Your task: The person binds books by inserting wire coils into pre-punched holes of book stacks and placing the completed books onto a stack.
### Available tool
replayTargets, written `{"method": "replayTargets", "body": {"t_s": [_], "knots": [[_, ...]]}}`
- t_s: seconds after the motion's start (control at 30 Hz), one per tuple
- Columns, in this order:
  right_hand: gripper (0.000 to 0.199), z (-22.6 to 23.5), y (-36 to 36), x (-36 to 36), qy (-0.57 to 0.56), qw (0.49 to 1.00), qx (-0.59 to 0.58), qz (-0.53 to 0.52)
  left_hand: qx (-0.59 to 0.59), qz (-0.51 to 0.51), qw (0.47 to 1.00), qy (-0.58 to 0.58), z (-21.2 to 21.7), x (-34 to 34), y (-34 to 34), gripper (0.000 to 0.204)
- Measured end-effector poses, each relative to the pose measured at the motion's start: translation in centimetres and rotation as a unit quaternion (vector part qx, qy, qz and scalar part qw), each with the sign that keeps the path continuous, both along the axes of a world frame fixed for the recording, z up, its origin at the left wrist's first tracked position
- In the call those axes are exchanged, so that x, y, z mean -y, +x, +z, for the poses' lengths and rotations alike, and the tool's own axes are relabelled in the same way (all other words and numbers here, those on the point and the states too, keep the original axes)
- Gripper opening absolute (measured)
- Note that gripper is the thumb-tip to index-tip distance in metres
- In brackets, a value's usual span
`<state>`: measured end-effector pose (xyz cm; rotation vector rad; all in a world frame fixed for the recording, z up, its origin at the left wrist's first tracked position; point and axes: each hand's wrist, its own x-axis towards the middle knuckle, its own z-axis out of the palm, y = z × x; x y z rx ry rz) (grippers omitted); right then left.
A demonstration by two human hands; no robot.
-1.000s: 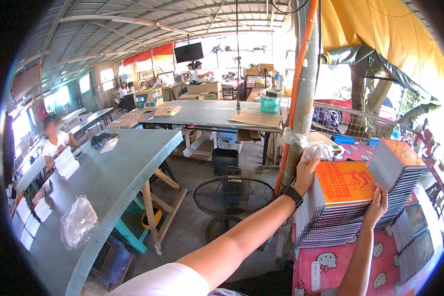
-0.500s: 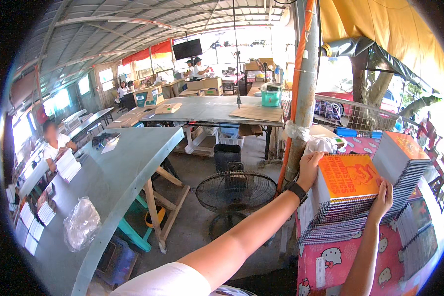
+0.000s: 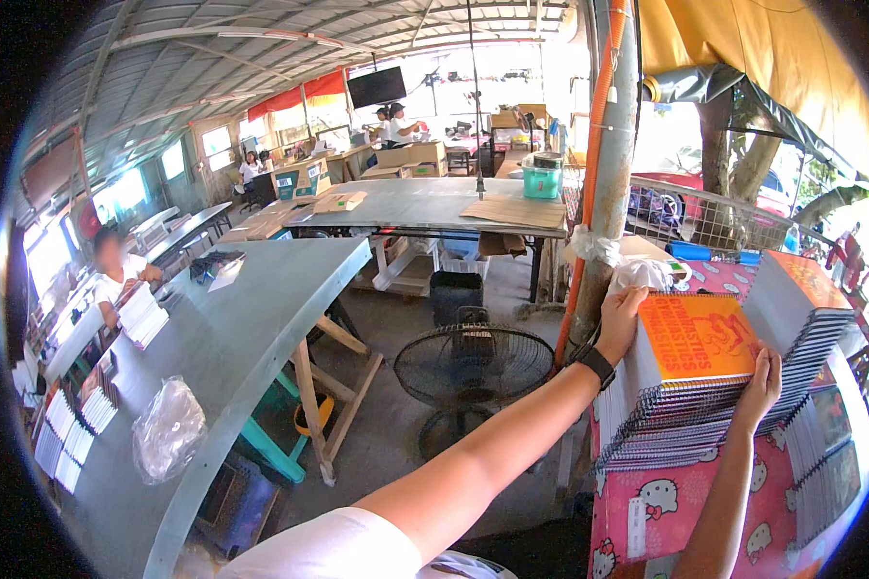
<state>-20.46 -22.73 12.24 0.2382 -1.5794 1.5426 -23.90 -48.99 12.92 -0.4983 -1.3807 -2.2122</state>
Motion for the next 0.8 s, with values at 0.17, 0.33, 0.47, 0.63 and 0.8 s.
{"method": "replayTargets", "body": {"t_s": [0.17,0.33,0.47,0.63,0.8], "knots": [[0.022,-0.2,-0.3,0.0,-0.012,1.0,0.001,0.008,-0.096,0.242,0.952,-0.162,1.7,1.1,2.4,0.039],[0.022,0.2,0.4,-1.2,0.017,1.0,0.0,-0.019,-0.219,0.376,0.879,-0.193,8.6,5.6,10.5,0.066],[0.022,0.0,0.2,0.3,-0.003,1.0,-0.017,0.008,-0.298,0.482,0.801,-0.195,13.4,11.9,16.0,0.069],[0.022,0.2,0.3,0.1,-0.006,1.0,-0.012,-0.003,-0.229,0.554,0.711,-0.366,15.5,12.7,14.5,0.063],[0.022,0.5,0.6,-1.1,0.018,1.0,-0.005,-0.014,-0.135,0.257,0.771,-0.567,14.5,4.3,10.2,0.055]]}}
